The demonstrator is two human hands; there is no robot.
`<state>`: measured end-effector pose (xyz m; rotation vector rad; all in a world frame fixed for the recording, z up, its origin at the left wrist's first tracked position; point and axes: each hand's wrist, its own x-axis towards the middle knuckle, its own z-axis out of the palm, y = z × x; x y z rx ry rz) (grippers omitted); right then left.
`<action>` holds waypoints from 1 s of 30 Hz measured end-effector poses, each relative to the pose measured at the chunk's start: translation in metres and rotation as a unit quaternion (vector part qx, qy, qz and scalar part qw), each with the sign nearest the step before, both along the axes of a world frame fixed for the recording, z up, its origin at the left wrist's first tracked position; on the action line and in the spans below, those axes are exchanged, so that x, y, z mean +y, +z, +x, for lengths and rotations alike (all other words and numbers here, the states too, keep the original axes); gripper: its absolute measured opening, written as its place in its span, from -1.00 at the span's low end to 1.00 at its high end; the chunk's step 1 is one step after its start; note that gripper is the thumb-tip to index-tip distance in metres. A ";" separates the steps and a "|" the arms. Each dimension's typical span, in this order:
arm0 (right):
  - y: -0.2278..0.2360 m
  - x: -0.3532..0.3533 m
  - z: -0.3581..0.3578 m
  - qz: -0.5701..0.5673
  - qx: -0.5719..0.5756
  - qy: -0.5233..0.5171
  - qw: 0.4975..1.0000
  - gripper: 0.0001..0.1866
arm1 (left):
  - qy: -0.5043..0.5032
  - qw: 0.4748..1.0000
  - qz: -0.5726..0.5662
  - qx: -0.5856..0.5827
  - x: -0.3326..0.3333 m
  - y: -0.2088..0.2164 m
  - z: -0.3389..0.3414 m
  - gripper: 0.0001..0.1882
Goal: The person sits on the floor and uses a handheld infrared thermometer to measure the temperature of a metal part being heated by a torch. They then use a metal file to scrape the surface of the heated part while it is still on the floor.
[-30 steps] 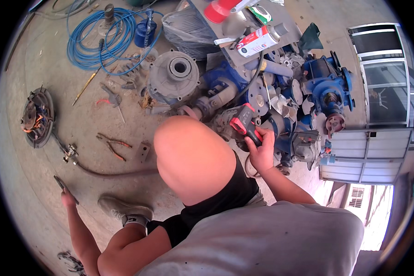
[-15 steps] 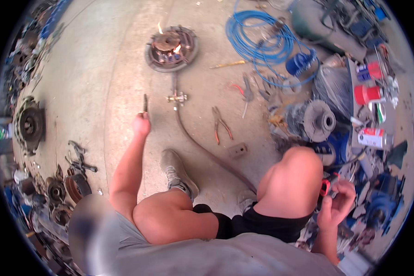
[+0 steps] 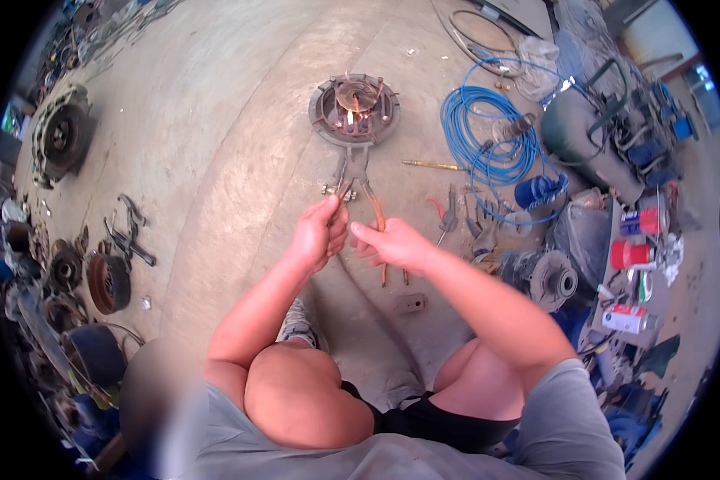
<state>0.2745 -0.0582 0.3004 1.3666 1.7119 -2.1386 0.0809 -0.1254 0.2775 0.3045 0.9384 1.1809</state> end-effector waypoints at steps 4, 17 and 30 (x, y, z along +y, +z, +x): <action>-0.021 -0.018 -0.019 -0.100 0.182 -0.138 0.968 -0.50 | 0.003 0.928 0.057 0.367 -0.010 -0.044 -0.023 -0.47; -0.076 0.014 -0.068 -0.002 0.246 -0.189 0.951 -0.47 | 0.014 0.958 0.046 0.282 -0.013 -0.080 -0.029 -0.49; -0.087 0.080 -0.113 -0.016 0.089 -0.263 0.961 -0.47 | 0.010 0.961 -0.071 0.268 -0.040 -0.089 -0.040 -0.58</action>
